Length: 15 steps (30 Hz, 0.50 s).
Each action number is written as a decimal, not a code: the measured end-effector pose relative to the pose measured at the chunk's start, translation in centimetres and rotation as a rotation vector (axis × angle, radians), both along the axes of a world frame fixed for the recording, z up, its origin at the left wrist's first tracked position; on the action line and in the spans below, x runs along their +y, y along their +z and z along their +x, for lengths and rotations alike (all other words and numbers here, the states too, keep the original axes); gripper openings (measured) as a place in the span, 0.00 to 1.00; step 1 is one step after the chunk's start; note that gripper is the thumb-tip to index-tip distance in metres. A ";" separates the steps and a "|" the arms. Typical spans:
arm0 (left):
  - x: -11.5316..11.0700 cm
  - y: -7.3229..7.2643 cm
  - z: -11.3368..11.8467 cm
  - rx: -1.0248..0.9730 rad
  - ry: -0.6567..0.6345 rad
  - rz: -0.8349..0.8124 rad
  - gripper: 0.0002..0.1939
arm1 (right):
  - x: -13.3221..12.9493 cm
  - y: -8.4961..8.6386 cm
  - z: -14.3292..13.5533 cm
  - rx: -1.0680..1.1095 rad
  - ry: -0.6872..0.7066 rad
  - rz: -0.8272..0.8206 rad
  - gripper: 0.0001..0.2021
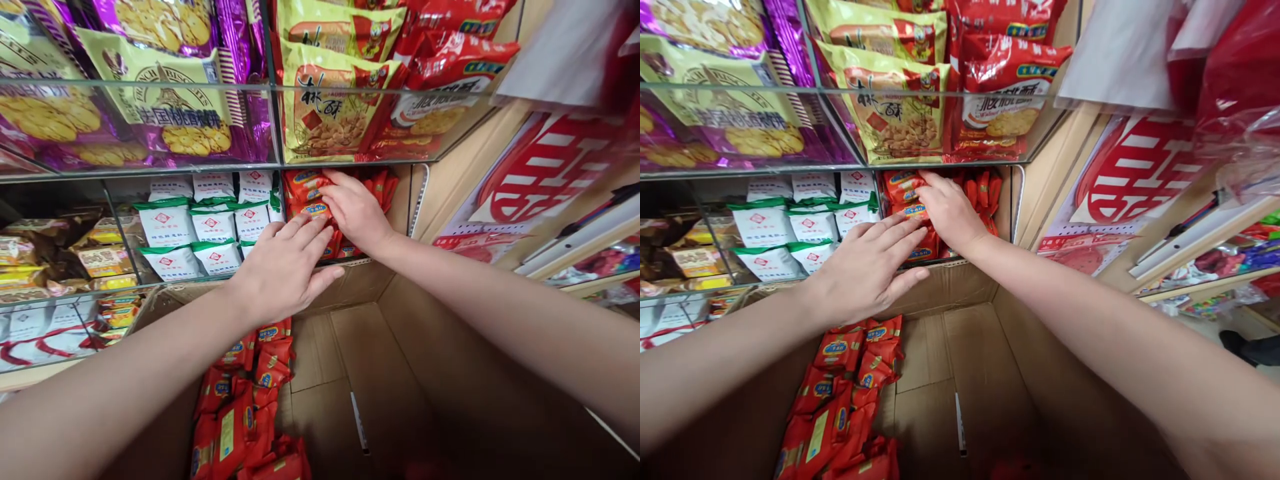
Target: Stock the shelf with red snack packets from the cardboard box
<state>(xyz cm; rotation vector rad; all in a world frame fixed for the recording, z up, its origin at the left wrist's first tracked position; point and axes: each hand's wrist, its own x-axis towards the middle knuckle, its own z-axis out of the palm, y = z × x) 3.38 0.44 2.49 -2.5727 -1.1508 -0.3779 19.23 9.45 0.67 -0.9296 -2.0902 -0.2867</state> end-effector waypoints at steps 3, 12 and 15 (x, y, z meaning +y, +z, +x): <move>1.0 -0.3 0.6 0.033 0.097 0.016 0.32 | 0.6 0.6 -0.3 0.009 -0.044 -0.040 0.16; 0.6 -0.9 1.3 0.012 0.209 0.033 0.32 | 2.1 3.2 -3.2 -0.161 -0.222 -0.348 0.23; 0.7 -1.0 1.4 0.003 0.217 0.029 0.32 | 3.7 3.9 -4.1 -0.204 -0.205 -0.441 0.25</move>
